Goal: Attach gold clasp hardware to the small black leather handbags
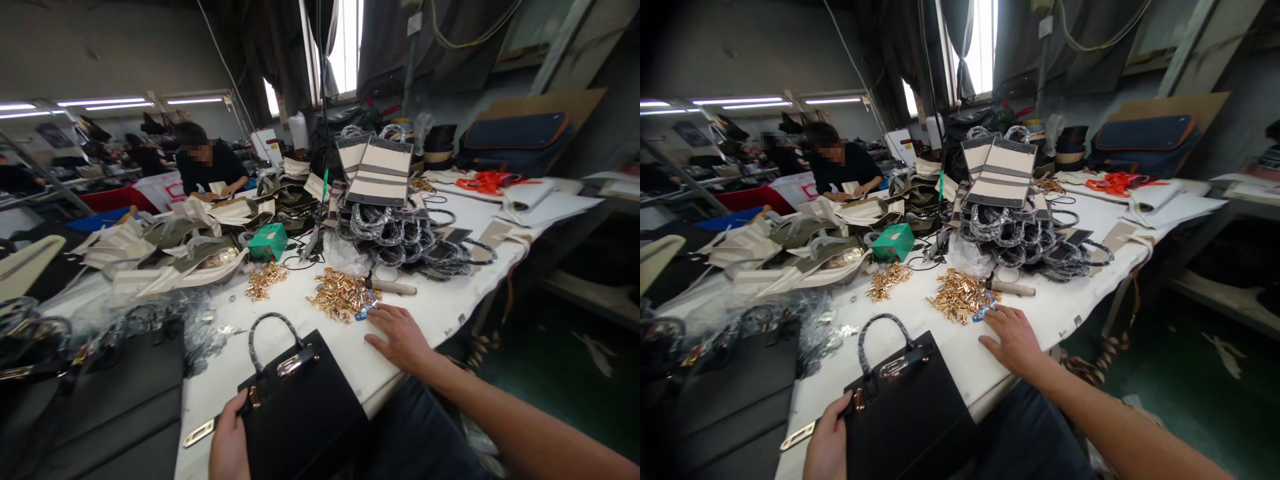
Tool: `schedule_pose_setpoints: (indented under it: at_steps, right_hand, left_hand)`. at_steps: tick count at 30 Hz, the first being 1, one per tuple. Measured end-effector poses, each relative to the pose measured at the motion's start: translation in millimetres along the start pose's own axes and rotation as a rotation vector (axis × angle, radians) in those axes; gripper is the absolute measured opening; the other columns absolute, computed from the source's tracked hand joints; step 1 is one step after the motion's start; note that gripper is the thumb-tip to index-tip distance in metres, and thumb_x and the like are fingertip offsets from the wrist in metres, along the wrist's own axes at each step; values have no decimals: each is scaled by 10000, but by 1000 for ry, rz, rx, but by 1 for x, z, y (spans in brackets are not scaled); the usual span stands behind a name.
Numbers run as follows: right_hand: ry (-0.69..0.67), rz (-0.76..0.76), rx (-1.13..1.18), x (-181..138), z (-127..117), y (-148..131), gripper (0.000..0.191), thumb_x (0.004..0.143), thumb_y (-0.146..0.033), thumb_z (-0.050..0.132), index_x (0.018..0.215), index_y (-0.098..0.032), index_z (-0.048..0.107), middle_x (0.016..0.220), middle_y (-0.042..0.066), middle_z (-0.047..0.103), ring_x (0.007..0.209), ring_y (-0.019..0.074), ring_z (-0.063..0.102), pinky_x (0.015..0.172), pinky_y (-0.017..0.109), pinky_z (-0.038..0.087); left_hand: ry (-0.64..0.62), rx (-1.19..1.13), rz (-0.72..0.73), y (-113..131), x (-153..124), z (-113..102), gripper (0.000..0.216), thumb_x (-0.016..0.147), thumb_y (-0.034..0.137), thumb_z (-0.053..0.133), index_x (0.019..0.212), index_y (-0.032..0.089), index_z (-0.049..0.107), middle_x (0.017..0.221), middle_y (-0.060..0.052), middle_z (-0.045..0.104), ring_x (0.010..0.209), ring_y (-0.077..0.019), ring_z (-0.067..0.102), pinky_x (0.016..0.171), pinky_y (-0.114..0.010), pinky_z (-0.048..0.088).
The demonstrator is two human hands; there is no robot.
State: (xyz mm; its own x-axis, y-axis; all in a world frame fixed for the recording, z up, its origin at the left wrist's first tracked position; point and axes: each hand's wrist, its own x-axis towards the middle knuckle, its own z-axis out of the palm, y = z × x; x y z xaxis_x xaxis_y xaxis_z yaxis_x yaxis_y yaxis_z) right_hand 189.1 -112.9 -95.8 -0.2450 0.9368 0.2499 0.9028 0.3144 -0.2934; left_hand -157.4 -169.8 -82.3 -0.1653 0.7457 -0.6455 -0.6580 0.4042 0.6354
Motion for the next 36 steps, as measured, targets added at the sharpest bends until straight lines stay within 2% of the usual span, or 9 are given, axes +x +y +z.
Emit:
schedule_pose_setpoints:
  at_steps: [6, 10, 14, 16, 22, 25, 30, 33, 36]
  right_hand:
    - [17, 5, -57, 5, 2, 12, 463, 921, -451, 574, 1327, -232, 601, 1378, 75, 600, 1297, 317, 480, 1044, 505, 380]
    - [130, -6, -31, -1, 5, 16, 401, 913, -414, 591, 1268, -232, 635, 1340, 83, 626, 1299, 321, 482, 1041, 518, 391]
    - [240, -37, 220, -11, 3, -1, 300, 929, -362, 576, 1184, -233, 667, 1249, 102, 662, 1191, 293, 568, 1005, 483, 443]
    - [175, -15, 470, -15, 2, -23, 311, 933, -385, 578, 1197, -238, 652, 1192, 102, 670, 1066, 255, 629, 943, 432, 497]
    - [-310, 205, 1234, -19, 7, -95, 618, 888, -504, 638, 1410, -226, 458, 1146, 88, 682, 987, 246, 668, 864, 397, 544]
    - [-449, 179, 1442, -20, 5, -113, 543, 876, -509, 648, 1318, -208, 553, 1117, 73, 705, 1026, 273, 661, 873, 403, 540]
    - [-441, 226, 1543, -22, -14, -121, 446, 860, -499, 670, 1181, -191, 648, 1048, 53, 735, 930, 266, 676, 840, 392, 533]
    - [-374, 231, 1589, -23, -28, -121, 433, 858, -482, 684, 1185, -201, 654, 1018, 42, 741, 895, 256, 677, 846, 392, 523]
    - [-345, 243, 1645, -23, -39, -119, 426, 850, -475, 697, 1185, -214, 660, 970, 31, 747, 855, 254, 687, 827, 394, 527]
  left_hand:
    - [-109, -59, -118, 1, -10, 8, 334, 796, 233, 580, 1068, 107, 726, 728, -82, 777, 772, -320, 755, 848, -473, 587]
    - [-139, -101, -127, 1, -11, 9, 337, 803, 226, 559, 1070, 106, 726, 738, -83, 778, 769, -313, 755, 855, -474, 583]
    - [-130, -137, -132, 1, -9, 7, 321, 814, 233, 552, 1037, 88, 730, 746, -96, 777, 748, -306, 755, 836, -475, 588]
    - [-146, -158, -131, 1, -10, 7, 301, 816, 236, 553, 996, 80, 736, 745, -102, 775, 739, -302, 753, 831, -473, 587]
    - [-248, -213, -125, 4, -26, 10, 330, 805, 277, 563, 995, 69, 736, 790, -122, 775, 778, -309, 748, 859, -472, 566]
    - [-294, -212, -94, 9, -41, 14, 360, 812, 308, 571, 1027, 66, 731, 835, -132, 775, 825, -318, 743, 871, -476, 558]
    - [-260, -164, 11, 19, -67, 32, 305, 795, 296, 626, 989, 85, 732, 844, -109, 775, 882, -315, 735, 889, -466, 553]
    - [-221, -86, 188, 23, -79, 46, 293, 771, 280, 690, 1005, 106, 719, 880, -81, 777, 912, -295, 729, 915, -426, 542]
    - [-266, 59, 403, 24, -87, 53, 375, 760, 263, 748, 1110, 144, 688, 987, -67, 771, 984, -274, 710, 942, -383, 524]
